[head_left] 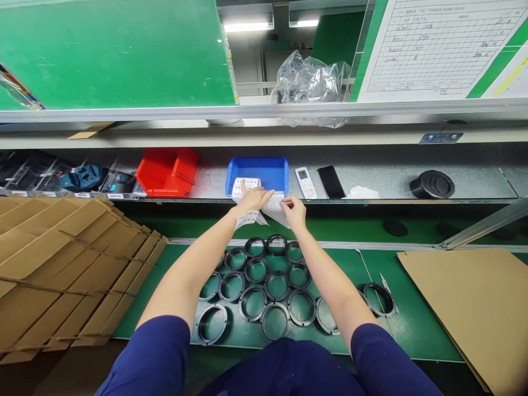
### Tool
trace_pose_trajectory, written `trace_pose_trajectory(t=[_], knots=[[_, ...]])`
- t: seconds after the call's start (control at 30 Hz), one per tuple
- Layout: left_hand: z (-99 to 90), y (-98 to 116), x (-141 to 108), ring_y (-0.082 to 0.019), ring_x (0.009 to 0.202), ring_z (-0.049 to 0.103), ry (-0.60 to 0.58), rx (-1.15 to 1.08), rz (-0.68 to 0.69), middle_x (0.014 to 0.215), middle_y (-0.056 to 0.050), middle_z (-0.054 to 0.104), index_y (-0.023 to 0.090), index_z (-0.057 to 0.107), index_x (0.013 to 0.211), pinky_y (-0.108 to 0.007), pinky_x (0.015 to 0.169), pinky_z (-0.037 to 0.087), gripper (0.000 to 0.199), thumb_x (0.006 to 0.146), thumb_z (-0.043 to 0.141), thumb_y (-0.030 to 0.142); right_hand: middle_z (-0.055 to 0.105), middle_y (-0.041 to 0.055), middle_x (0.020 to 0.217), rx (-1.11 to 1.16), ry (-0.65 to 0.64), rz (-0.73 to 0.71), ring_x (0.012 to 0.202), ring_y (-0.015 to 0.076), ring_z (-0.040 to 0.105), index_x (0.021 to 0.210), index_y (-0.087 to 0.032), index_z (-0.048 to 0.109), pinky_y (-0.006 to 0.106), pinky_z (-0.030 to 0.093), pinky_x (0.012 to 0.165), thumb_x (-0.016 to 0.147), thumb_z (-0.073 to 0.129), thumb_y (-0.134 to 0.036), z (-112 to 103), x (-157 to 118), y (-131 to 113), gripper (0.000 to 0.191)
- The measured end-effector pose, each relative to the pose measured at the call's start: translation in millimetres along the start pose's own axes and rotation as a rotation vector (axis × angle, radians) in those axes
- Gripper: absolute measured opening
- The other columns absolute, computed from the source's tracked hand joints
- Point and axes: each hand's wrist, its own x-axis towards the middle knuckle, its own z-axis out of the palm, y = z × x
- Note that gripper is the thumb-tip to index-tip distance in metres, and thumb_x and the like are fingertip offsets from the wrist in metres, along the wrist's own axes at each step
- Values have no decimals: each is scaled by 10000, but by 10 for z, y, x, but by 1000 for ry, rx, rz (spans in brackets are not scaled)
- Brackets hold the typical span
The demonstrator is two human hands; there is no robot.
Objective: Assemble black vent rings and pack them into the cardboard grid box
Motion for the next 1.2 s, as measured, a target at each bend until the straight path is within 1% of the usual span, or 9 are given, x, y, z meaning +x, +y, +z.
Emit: trace_pose_trajectory(t=[0.1, 0.3, 0.5, 0.7, 0.8, 0.9, 1.03, 1.13, 1.2], knots=[[-8, 42, 10, -348, 1270, 619, -4, 36, -17, 1099, -139, 774, 172, 776, 947, -740, 1200, -126, 713, 1065, 196, 569, 727, 31, 851, 93, -31, 9, 887, 221, 659, 813, -222, 669, 353, 533, 875, 778, 690, -301, -6, -20, 44, 89], [19, 145, -28, -337, 1181, 653, 24, 47, -115, 1083, -143, 778, 184, 783, 1001, -686, 1243, -40, 679, 1055, 224, 566, 714, 0, 824, 319, -82, 76, 762, 177, 657, 1018, -220, 619, 295, 530, 773, 782, 682, -350, 46, 86, 1, 277], [2, 225, -104, -331, 1261, 614, 17, 71, -143, 1221, -133, 752, 195, 747, 1209, -659, 1253, -1, 683, 1064, 179, 546, 718, -3, 813, 105, -72, -35, 811, 199, 655, 1029, -229, 703, 321, 494, 845, 845, 632, -284, 13, 125, -100, 205], [-17, 298, -103, -338, 1267, 613, 11, 83, -183, 1173, -151, 760, 163, 773, 1121, -661, 1250, 0, 709, 1072, 173, 537, 727, 17, 879, -40, -86, -2, 868, 208, 642, 905, -226, 708, 336, 472, 855, 875, 622, -198, -3, 115, -154, 95], [-20, 344, -101, -344, 1250, 622, 7, 86, -201, 1146, -173, 760, 142, 770, 1104, -701, 1230, 7, 661, 1080, 220, 509, 694, 71, 1010, -220, -122, -78, 1024, 249, 572, 896, -208, 709, 376, 447, 886, 915, 601, -207, -67, 13, -156, 110], [-17, 398, -73, -331, 1263, 612, 16, 62, -213, 1142, -183, 759, 108, 768, 1090, -692, 1232, 47, 595, 1079, 303, 478, 636, 108, 1083, -374, -220, -200, 1104, 289, 496, 828, -204, 725, 437, 405, 926, 895, 629, -166, -158, -355, -98, 123], [-14, 565, -91, -355, 1422, 484, 117, -8, -222, 1386, -199, 667, 109, 724, 1254, -712, 1222, -21, 427, 1044, 479, 389, 647, 92, 1007, -455, -657, -428, 1025, 283, 521, 712, -248, 724, 432, 418, 877, 793, 712, -98, -239, -1244, 154, 171], [55, 772, -319, -338, 1541, 334, 253, -49, -242, 1612, -147, 456, 203, 600, 1450, -709, 1226, -65, 444, 1032, 532, 336, 670, 83, 969, -399, -883, -513, 968, 278, 557, 786, -263, 771, 406, 452, 827, 791, 745, -168, -348, -1899, 483, 98], [189, 895, -623, -287, 1549, 337, 313, -63, -286, 1625, -101, 446, 264, 555, 1495, -656, 1264, -41, 473, 1034, 539, 369, 678, 82, 936, -299, -967, -490, 944, 267, 573, 832, -265, 796, 399, 463, 843, 839, 704, -219, -454, -2223, 687, 104]])
